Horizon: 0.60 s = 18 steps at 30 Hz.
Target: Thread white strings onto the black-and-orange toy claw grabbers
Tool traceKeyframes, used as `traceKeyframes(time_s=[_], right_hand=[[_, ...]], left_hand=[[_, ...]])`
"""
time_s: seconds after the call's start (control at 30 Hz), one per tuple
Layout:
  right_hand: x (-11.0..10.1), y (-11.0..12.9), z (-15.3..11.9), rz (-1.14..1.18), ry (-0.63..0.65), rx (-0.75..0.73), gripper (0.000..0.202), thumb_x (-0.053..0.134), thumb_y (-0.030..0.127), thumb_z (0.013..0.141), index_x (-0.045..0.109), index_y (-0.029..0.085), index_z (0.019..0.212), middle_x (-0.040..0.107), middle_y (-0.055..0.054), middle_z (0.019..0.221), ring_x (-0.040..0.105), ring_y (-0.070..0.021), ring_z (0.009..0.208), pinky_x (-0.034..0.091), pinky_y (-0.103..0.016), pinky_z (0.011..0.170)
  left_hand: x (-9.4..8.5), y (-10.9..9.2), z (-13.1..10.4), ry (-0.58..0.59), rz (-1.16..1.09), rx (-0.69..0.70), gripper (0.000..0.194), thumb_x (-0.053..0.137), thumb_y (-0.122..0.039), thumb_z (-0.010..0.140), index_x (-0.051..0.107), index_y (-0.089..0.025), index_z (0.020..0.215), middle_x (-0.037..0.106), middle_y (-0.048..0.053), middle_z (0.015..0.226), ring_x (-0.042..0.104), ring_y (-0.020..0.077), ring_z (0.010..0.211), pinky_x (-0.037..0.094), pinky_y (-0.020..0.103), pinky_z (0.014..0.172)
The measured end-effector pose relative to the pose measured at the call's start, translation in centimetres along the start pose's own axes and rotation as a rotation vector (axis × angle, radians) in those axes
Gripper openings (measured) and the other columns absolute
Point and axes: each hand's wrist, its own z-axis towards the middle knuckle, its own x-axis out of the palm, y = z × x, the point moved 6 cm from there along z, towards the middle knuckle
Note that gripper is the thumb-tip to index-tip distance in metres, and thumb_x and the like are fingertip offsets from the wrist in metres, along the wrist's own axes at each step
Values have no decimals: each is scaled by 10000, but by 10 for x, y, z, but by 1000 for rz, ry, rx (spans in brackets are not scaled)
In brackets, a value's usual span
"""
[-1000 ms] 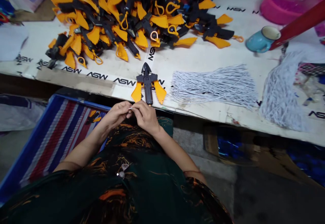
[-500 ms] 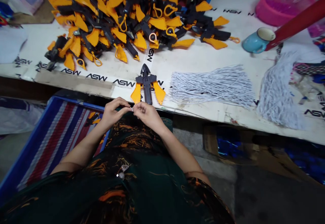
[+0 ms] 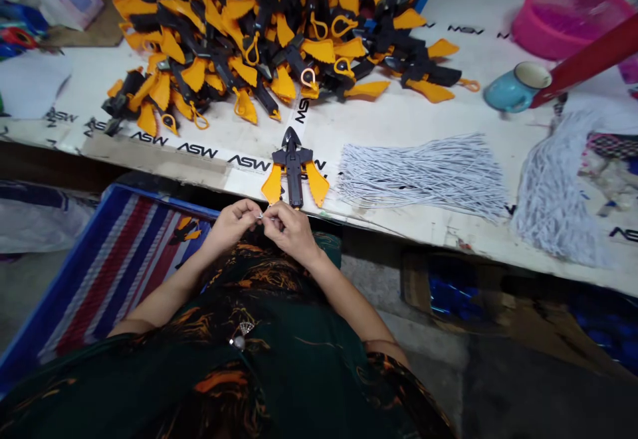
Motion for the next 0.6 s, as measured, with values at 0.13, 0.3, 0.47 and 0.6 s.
traceKeyframes(time_s=[0.13,0.3,0.47,0.6], right_hand=[[3,-8,0,176,-7,195,191,534,383,928,578,216,847,549,23,708,498,-118,620,411,-251,603],[12,-17,-2,333,32,351,254,557,469,907,553,219,861,482,47,680,450,-107,582,378,-236,558],[14,-19,-5,410,87,345,284,526,497,934,586,219,941,504,46,707,478,-107,603,404,-241,602],[10,-18,-6,296,5,350,265,569,465,914,601,208,858,479,53,662,404,-96,572,331,-236,561]], left_hand=[[-7,-10,-2,-31,111,169,204,630,-371,885,676,-175,847,718,29,785,625,134,686,499,252,670],[-9,-30,-10,-24,431,587,131,591,-264,945,709,-214,918,745,52,907,677,162,853,486,294,795],[-11,-28,-7,-24,421,541,131,564,-251,949,659,-196,875,720,45,851,658,156,789,493,275,755],[-9,-24,-7,-26,300,432,104,571,-239,937,635,-189,872,694,15,823,629,120,690,487,238,691]])
